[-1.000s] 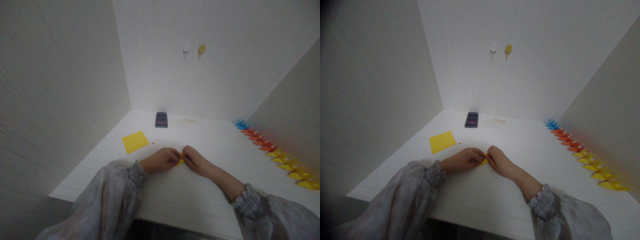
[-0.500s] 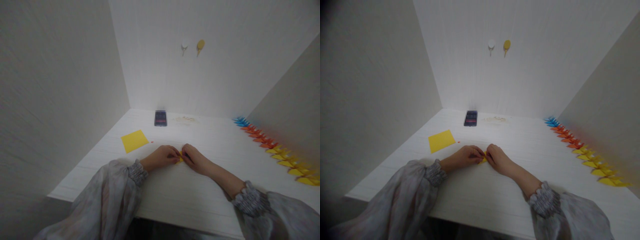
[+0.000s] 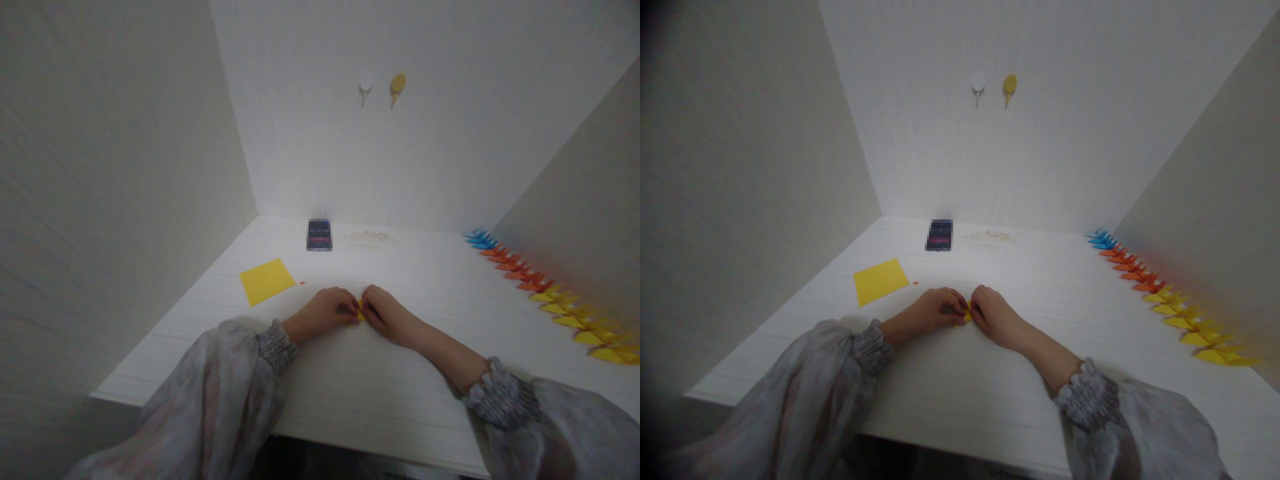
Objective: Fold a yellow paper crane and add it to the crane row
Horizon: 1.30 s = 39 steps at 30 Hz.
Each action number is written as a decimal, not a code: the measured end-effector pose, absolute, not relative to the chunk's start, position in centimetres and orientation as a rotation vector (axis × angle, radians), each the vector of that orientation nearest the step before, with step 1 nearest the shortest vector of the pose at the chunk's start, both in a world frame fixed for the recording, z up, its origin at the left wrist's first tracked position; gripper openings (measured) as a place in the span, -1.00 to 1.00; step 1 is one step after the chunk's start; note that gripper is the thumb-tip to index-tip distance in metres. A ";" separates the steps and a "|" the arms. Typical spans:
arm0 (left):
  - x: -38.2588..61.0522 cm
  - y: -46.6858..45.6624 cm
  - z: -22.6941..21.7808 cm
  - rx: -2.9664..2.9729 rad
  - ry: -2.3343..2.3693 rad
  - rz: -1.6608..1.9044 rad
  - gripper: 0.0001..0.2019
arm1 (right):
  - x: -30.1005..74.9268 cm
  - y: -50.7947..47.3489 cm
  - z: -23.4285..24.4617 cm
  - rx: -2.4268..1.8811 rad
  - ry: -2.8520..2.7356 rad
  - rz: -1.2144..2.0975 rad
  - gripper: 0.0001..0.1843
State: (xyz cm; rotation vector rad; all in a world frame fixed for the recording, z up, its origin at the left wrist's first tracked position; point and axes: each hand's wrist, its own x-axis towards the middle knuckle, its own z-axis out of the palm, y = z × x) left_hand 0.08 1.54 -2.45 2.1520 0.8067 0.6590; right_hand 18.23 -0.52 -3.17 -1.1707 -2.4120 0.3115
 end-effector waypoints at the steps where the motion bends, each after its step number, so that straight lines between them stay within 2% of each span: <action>1: 0.1 1.6 -2.5 2.153 0.805 0.663 -0.90 | 18.2 -0.5 -3.2 -1.182 -2.414 0.307 -0.93; 20: -0.1 1.7 -2.5 2.273 0.766 0.587 -0.83 | 18.1 -0.6 -3.1 -1.241 -2.369 0.323 -0.94; 25: -0.1 1.5 -2.6 2.271 0.849 0.597 -0.73 | 18.1 -0.5 -3.2 -1.260 -2.349 0.343 -0.95; 30: -0.2 1.3 -2.4 2.360 0.710 0.579 -0.80 | 18.1 -0.4 -3.5 -1.263 -2.346 0.320 -0.95; 39: -0.4 0.4 -1.5 2.604 0.668 0.486 -0.70 | 18.0 -0.5 -3.4 -1.515 -2.353 0.215 -0.89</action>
